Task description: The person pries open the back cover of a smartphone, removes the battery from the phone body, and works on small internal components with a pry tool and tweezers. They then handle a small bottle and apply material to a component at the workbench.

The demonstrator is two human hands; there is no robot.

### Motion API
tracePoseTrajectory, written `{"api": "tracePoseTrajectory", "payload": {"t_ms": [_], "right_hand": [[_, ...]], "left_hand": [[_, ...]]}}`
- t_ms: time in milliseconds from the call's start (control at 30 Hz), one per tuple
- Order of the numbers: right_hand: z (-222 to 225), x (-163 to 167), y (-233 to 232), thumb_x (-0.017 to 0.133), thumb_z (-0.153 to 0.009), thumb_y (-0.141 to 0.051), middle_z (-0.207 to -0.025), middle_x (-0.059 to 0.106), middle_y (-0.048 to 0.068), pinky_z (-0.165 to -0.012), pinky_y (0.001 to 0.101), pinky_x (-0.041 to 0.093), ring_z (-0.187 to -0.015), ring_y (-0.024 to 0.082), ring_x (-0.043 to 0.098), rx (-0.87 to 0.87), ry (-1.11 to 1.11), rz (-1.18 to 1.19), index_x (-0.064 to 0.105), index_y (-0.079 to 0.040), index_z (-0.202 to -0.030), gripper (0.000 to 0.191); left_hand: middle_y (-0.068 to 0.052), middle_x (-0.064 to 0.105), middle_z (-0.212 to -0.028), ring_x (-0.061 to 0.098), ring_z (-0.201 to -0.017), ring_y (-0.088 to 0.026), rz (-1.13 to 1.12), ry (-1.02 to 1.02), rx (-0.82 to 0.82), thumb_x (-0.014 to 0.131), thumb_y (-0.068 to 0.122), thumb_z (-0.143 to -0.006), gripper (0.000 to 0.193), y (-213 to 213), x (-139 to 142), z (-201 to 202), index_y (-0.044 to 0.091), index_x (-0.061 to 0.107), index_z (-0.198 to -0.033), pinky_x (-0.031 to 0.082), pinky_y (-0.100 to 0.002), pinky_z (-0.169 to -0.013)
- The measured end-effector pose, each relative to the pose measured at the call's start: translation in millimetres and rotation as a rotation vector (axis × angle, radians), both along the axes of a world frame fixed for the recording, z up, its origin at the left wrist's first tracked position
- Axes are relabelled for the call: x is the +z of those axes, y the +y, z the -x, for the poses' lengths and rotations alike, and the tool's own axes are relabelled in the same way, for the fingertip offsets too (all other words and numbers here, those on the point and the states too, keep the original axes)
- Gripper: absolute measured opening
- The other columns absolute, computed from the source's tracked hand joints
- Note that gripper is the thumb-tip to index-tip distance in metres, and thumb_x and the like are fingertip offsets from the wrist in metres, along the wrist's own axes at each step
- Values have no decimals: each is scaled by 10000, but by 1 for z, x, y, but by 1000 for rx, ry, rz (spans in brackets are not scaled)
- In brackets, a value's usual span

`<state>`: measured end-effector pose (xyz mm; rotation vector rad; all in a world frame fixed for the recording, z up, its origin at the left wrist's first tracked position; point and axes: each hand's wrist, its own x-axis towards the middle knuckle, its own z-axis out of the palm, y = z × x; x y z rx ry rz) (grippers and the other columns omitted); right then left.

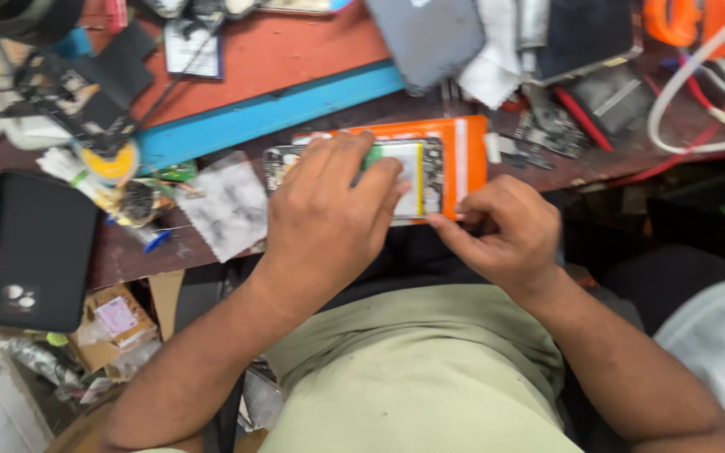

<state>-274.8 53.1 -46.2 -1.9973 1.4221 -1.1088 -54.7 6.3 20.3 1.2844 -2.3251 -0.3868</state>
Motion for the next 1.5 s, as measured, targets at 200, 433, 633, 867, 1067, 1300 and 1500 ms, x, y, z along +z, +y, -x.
{"api": "tracePoseTrajectory", "payload": {"t_ms": [200,433,633,867,1067,1300,1500], "right_hand": [[1,-9,4,942,-819,-143,-700,561,20,-488,239,435,-542,87,530,-18,-55,-7,541,-72,-895,414],[3,-9,4,934,-811,-147,-711,560,22,-510,239,463,-564,94,550,-3,-70,4,549,-58,-928,412],[5,-7,5,928,-815,-157,-716,564,21,-513,242,473,-567,93,556,4,-92,-15,546,-60,-937,413],[6,-4,5,914,-828,-157,-736,561,31,-508,252,476,-574,108,565,12,-111,-35,528,-62,-952,417],[6,-1,5,906,-832,-163,-740,567,37,-528,273,482,-601,130,581,16,-83,-14,528,-63,-955,410],[3,0,3,903,-818,-155,-730,570,31,-509,267,465,-577,126,565,10,-79,-14,539,-65,-932,392],[0,0,2,907,-784,-145,-698,550,19,-496,265,440,-555,125,529,-16,-43,-21,545,-75,-883,382]], "left_hand": [[-218,672,-1170,645,-1142,-392,176,-123,26,741,168,-920,183,9,-7,17,8,684,-990,485,-538,-1066],[-129,563,-837,599,-828,-315,217,-194,-7,713,100,-774,125,7,-8,37,44,605,-746,508,-438,-799],[-90,586,-802,625,-777,-280,80,-179,63,723,135,-803,113,0,1,39,91,625,-772,511,-425,-683],[-62,617,-841,644,-787,-267,50,-213,-6,746,149,-860,118,-29,4,39,106,640,-890,514,-406,-626],[-63,617,-856,652,-846,-272,53,-324,-110,747,202,-755,168,-39,0,44,91,646,-830,527,-409,-629],[-53,626,-864,652,-855,-257,77,-319,-68,749,127,-730,121,-38,-2,46,107,664,-814,523,-403,-636],[-56,619,-850,639,-861,-276,-30,-185,-41,789,169,-713,126,-38,-2,41,129,687,-774,513,-428,-652]]}}
